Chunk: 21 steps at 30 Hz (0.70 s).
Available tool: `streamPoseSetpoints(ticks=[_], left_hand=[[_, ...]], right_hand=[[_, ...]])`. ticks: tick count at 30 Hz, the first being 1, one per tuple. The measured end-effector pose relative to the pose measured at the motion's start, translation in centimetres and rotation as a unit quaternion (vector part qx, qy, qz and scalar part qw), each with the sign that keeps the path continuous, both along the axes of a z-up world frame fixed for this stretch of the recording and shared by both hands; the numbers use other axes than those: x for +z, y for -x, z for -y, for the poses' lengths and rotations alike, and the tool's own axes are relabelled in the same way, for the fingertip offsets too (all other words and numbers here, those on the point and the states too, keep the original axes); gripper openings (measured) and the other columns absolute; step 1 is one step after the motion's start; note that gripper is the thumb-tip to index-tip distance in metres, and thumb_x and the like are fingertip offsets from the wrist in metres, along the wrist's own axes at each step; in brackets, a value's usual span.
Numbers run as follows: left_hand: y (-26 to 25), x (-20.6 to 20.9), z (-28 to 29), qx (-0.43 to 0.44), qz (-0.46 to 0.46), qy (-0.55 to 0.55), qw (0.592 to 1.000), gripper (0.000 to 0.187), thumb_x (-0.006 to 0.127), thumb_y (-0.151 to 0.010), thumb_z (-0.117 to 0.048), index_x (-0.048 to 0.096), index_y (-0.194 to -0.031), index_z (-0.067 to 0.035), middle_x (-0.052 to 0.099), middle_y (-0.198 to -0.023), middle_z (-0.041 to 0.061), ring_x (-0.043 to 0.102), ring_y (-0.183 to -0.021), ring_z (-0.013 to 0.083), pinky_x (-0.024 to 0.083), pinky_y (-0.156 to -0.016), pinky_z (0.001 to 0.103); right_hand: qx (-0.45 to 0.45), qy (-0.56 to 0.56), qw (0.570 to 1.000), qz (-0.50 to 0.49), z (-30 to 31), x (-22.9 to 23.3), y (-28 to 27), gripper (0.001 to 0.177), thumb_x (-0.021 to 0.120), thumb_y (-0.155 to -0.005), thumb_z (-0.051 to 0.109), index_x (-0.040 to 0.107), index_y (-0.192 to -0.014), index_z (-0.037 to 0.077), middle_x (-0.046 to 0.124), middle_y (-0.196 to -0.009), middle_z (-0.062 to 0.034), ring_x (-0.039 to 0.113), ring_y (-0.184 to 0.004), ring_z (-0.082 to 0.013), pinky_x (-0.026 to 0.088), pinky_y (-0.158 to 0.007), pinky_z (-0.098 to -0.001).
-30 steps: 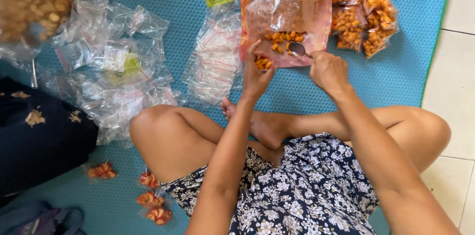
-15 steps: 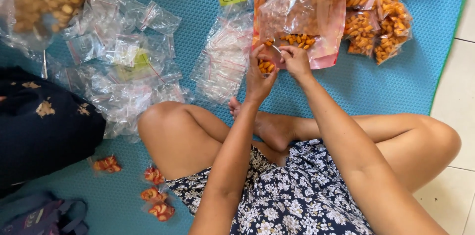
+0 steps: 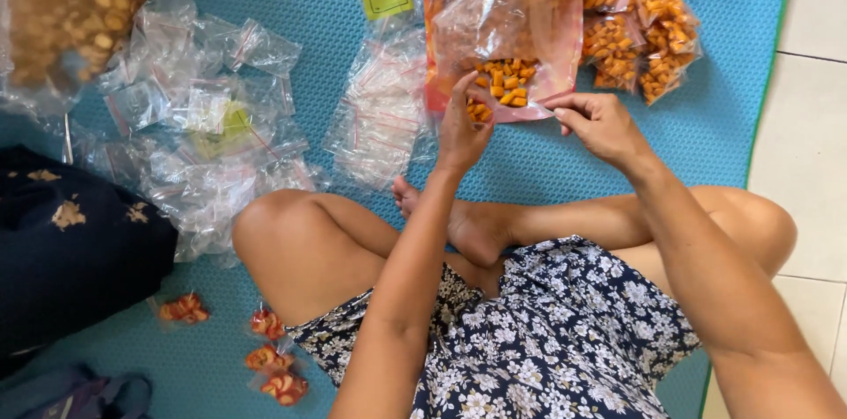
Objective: Manually portioning and sealing small snacks into plastic bags while sitting on the floor.
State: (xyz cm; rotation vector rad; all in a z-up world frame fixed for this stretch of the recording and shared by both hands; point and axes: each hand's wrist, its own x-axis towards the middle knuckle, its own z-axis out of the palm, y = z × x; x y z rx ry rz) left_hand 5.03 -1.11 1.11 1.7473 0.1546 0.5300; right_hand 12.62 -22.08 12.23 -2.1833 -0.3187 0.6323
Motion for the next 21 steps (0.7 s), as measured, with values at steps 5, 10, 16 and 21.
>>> streamPoseSetpoints(ticks=[5,10,16,21], left_hand=[[-1.1,0.3,1.1,-0.017,0.016,-0.01,1.0,0.092,0.078,-0.072,0.009,0.039,-0.152,-0.015,0.068,-0.103,0.01,0.065,-0.096,0.0332,0.057,-0.084,0.044],[-1.7,1.7,1.7,-0.046,0.014,0.017,0.999,0.096,0.078,-0.071,0.015,0.038,-0.154,-0.014,0.068,-0.106,0.015,0.066,-0.098,0.0391,0.058,-0.087,0.048],[-2.0,1.7,1.9,-0.056,0.014,0.041,0.998,0.101,0.075,-0.072,0.02,0.033,-0.156,-0.016,0.066,-0.107,0.018,0.068,-0.097,0.0399,0.058,-0.087,0.047],[-2.2,1.5,2.1,-0.043,-0.004,0.064,0.997,0.095,0.075,-0.074,0.013,0.033,-0.154,-0.018,0.066,-0.111,0.014,0.068,-0.102,0.0366,0.062,-0.084,0.044]], right_hand=[[0.083,0.137,0.985,0.059,-1.2,6.2,0.3,0.025,0.061,-0.097,0.02,0.079,-0.113,0.02,0.073,-0.082,-0.0107,0.061,-0.079,-0.0285,0.049,-0.069,-0.0402],[0.19,0.338,0.903,0.186,-3.3,6.5,-0.2,0.026,0.054,-0.095,0.031,0.078,-0.106,0.027,0.078,-0.092,-0.0107,0.074,-0.092,-0.0393,0.059,-0.081,-0.0508],[0.253,0.386,0.807,0.37,-5.5,4.3,1.0,0.021,0.05,-0.09,0.022,0.068,-0.079,0.023,0.067,-0.064,-0.0033,0.073,-0.063,-0.0306,0.057,-0.06,-0.0452],[0.264,0.374,0.771,0.443,-5.6,5.1,1.8,0.011,0.055,-0.084,0.016,0.065,-0.083,0.021,0.064,-0.07,0.0003,0.072,-0.065,-0.0254,0.056,-0.059,-0.0409]])
